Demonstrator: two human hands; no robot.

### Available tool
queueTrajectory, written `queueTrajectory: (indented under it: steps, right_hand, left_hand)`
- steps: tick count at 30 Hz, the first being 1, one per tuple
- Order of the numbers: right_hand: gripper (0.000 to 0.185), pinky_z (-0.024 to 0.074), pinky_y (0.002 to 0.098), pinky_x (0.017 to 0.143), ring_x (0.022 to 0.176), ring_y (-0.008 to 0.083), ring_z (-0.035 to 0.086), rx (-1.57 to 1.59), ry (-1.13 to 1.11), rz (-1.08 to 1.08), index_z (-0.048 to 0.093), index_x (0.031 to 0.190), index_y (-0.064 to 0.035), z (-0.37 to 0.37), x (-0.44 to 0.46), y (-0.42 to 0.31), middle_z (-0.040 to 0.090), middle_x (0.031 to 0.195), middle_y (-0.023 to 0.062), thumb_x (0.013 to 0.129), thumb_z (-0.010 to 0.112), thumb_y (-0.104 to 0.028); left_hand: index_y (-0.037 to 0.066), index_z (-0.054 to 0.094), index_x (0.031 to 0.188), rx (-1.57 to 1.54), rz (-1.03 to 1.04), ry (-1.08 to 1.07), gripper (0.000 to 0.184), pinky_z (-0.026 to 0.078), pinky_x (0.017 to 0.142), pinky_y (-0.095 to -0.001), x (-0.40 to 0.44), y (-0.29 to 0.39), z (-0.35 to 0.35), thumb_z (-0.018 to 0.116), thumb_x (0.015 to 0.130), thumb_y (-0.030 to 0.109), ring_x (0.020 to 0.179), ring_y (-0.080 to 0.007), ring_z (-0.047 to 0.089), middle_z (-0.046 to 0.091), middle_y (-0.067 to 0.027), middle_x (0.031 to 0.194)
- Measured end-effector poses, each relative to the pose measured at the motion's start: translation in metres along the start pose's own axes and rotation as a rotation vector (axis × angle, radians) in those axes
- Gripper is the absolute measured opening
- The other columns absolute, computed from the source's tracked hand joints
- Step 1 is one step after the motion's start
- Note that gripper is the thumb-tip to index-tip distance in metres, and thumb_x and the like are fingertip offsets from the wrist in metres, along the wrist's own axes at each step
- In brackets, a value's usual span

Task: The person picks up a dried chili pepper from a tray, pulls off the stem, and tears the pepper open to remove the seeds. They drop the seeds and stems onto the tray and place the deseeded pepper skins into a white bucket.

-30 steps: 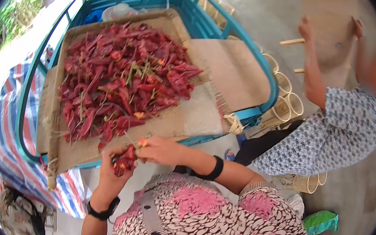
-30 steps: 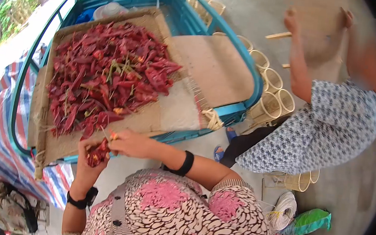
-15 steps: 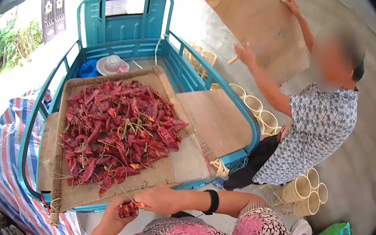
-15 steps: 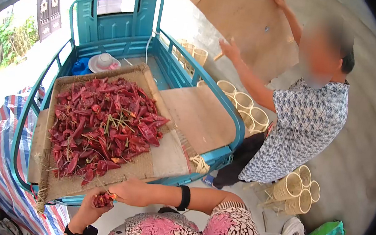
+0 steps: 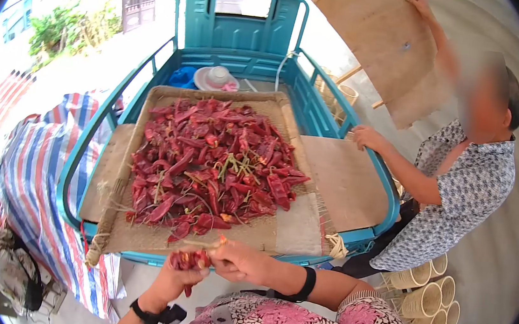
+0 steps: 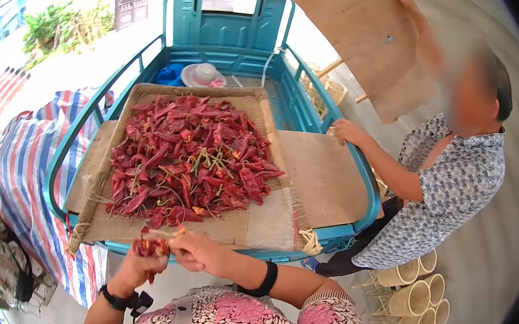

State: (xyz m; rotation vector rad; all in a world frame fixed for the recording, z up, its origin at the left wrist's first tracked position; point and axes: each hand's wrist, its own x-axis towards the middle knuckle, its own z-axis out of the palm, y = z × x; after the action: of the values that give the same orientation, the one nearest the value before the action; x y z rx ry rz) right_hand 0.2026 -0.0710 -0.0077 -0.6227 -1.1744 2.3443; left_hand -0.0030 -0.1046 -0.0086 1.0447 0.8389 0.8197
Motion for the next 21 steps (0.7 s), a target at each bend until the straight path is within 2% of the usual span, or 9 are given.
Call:
queueTrajectory:
  steps: [2, 4, 6, 8, 14, 18, 19, 21]
  right_hand:
    - [0.036, 0.0235, 0.0235, 0.038, 0.04, 0.0057, 0.031, 0.215, -0.036, -0.035, 0.041, 0.064, -0.0133, 0.006, 0.011, 0.001, 0.036, 0.052, -0.0053, 0.095, 0.049, -0.028]
    - [0.038, 0.0229, 0.0232, 0.037, 0.038, 0.0066, 0.031, 0.382, -0.043, -0.043, 0.041, 0.063, -0.0133, 0.017, 0.023, -0.005, 0.037, 0.051, -0.0051, 0.096, 0.049, -0.029]
    - [0.038, 0.0228, 0.0221, 0.036, 0.036, 0.0066, 0.031, 0.435, 0.014, -0.083, 0.042, 0.063, -0.0126, 0.02, 0.028, -0.006, 0.038, 0.051, -0.0043, 0.096, 0.05, -0.03]
    - [0.035, 0.023, 0.0208, 0.036, 0.036, 0.0054, 0.029, 0.401, -0.036, -0.117, 0.042, 0.066, -0.0128, 0.025, 0.025, -0.014, 0.034, 0.049, -0.0059, 0.097, 0.048, -0.026]
    - [0.032, 0.0219, 0.021, 0.035, 0.035, 0.0039, 0.029, 0.424, -0.092, -0.118, 0.044, 0.068, -0.0135, 0.027, 0.022, -0.006, 0.034, 0.049, -0.0076, 0.098, 0.047, -0.026]
    - [0.032, 0.0206, 0.0211, 0.034, 0.034, 0.0039, 0.028, 0.432, -0.152, -0.122, 0.045, 0.07, -0.0135, 0.022, 0.02, -0.004, 0.034, 0.049, -0.0073, 0.098, 0.045, -0.027]
    - [0.032, 0.021, 0.0213, 0.035, 0.035, 0.004, 0.028, 0.537, -0.18, -0.136, 0.045, 0.07, -0.0134, 0.021, 0.019, -0.004, 0.034, 0.05, -0.0071, 0.099, 0.045, -0.027]
    - [0.032, 0.0219, 0.0215, 0.035, 0.035, 0.0041, 0.028, 0.744, -0.233, -0.162, 0.045, 0.071, -0.0131, 0.02, 0.016, -0.009, 0.034, 0.051, -0.0068, 0.099, 0.044, -0.028]
  left_hand:
    - [0.006, 0.055, 0.104, -0.279, 0.147, -0.016, 0.03, 0.046, 0.052, -0.0288, 0.003, -0.005, -0.004, 0.071, 0.08, 0.011, 0.061, -0.0112, 0.054, 0.055, 0.0007, 0.072]
    - [0.007, 0.053, 0.109, -0.441, 0.232, 0.008, 0.034, 0.04, 0.051, -0.0263, 0.009, -0.007, -0.004, 0.068, 0.079, 0.01, 0.057, -0.0105, 0.049, 0.052, 0.0003, 0.069]
    - [0.008, 0.052, 0.108, -0.569, 0.309, -0.078, 0.031, 0.03, 0.049, -0.0255, 0.018, -0.008, -0.004, 0.066, 0.081, 0.012, 0.052, -0.0091, 0.04, 0.045, 0.0022, 0.064]
    - [0.008, 0.052, 0.104, -0.718, 0.347, -0.217, 0.026, 0.024, 0.048, -0.0263, 0.024, -0.015, -0.005, 0.065, 0.082, 0.012, 0.05, -0.0078, 0.032, 0.038, 0.0034, 0.059]
    - [0.009, 0.05, 0.103, -0.819, 0.462, -0.251, 0.024, 0.022, 0.048, -0.0264, 0.02, -0.024, 0.008, 0.063, 0.084, 0.012, 0.049, -0.0077, 0.03, 0.036, 0.0031, 0.058]
    - [0.009, 0.05, 0.105, -0.943, 0.459, -0.263, 0.024, 0.023, 0.048, -0.0255, 0.023, -0.036, 0.012, 0.062, 0.085, 0.01, 0.049, -0.0081, 0.03, 0.036, 0.0023, 0.058]
    - [0.008, 0.052, 0.101, -0.935, 0.455, -0.236, 0.019, 0.024, 0.048, -0.0252, 0.021, -0.035, 0.015, 0.063, 0.087, 0.014, 0.05, -0.0079, 0.031, 0.036, 0.003, 0.058]
    - [0.006, 0.052, 0.096, -1.163, 0.537, -0.324, 0.018, 0.024, 0.048, -0.025, 0.029, -0.041, 0.022, 0.063, 0.088, 0.018, 0.051, -0.0077, 0.032, 0.036, 0.0034, 0.058]
